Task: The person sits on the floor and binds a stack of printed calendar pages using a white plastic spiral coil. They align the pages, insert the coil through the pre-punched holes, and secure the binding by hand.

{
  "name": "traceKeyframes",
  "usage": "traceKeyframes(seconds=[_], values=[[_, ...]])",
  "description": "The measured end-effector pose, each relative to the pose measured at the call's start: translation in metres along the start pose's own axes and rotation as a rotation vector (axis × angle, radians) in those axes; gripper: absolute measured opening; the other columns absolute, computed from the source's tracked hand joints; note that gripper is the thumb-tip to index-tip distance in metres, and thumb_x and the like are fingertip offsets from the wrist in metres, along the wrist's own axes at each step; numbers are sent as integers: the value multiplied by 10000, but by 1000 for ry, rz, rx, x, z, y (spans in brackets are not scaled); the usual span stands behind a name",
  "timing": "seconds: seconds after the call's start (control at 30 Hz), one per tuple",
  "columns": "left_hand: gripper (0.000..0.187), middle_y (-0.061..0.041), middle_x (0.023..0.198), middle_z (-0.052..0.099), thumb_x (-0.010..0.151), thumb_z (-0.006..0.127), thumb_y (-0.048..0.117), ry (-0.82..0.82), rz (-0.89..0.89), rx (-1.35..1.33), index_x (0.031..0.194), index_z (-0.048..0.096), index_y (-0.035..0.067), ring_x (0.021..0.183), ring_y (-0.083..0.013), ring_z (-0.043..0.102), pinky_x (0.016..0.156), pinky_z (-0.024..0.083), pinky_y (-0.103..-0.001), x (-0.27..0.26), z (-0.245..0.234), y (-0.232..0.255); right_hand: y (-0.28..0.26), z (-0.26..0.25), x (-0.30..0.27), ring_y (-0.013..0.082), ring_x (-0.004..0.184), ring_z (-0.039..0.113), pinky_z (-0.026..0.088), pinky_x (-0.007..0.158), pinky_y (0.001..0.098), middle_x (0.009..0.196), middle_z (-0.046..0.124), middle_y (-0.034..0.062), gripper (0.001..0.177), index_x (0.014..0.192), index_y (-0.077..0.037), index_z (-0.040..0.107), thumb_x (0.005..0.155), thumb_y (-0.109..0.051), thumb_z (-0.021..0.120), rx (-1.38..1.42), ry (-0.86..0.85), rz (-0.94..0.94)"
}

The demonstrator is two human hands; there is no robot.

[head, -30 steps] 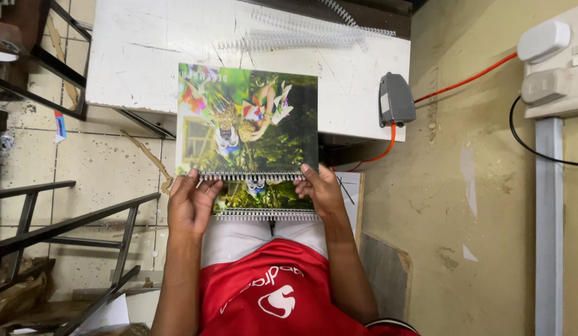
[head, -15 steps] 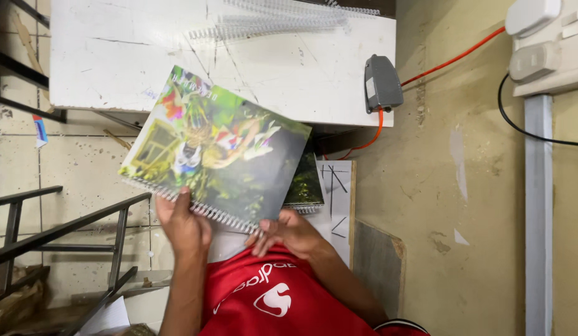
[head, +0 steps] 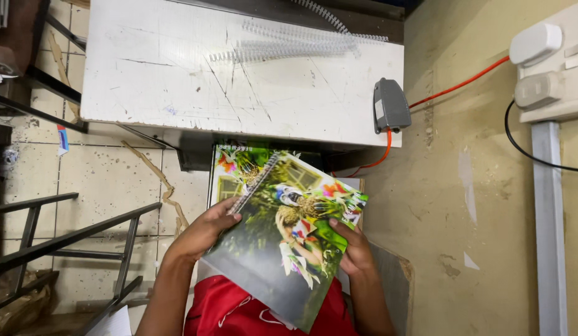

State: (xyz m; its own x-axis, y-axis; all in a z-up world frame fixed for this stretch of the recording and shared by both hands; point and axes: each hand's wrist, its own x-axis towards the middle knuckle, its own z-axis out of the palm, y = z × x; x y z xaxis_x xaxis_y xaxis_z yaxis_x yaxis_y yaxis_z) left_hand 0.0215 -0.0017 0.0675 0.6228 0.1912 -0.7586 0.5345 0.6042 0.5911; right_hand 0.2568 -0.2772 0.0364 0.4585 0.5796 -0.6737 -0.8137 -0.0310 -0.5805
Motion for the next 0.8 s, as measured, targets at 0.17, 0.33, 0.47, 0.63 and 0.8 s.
traceKeyframes(seconds=[0.17,0.33,0.47,0.63,0.8], values=[[420,-137,1004,694,1038,599,103,100,77,-126,1448,673,49,693,-232,697,553,606,-313,25,-51,-9,30,24,-3,351,999,762,654,877,511,1066,757,181,324,1250,-7,621,1002,-193,716,108,-41,-10],[845,-163,1618,533,1008,593,137,341,232,-301,1738,167,140,935,-167,596,914,571,-339,38,-61,23,60,83,0,387,1133,729,646,891,489,1253,742,239,428,1254,-7,627,941,-266,761,125,19,34],[684,-161,1691,408,1024,549,271,644,397,-5,1651,303,146,1501,-335,480,1213,442,-493,-27,-69,72,51,104,2,541,1269,655,572,1061,572,1396,572,337,634,1486,11,390,958,-219,654,81,160,239],[431,-208,1366,583,1104,558,124,1088,814,389,1511,495,-2,1186,-310,584,987,559,-454,-78,-133,134,56,62,-7,300,575,786,604,438,336,756,795,265,351,969,111,736,1098,-202,643,-163,-292,339],[718,-361,1680,363,1256,984,-39,1459,1009,1071,1654,392,-122,1536,-555,293,1285,186,-638,-90,-218,232,69,54,-11,280,517,670,490,432,336,731,742,257,282,1009,78,683,1077,-186,610,-157,-159,246]])
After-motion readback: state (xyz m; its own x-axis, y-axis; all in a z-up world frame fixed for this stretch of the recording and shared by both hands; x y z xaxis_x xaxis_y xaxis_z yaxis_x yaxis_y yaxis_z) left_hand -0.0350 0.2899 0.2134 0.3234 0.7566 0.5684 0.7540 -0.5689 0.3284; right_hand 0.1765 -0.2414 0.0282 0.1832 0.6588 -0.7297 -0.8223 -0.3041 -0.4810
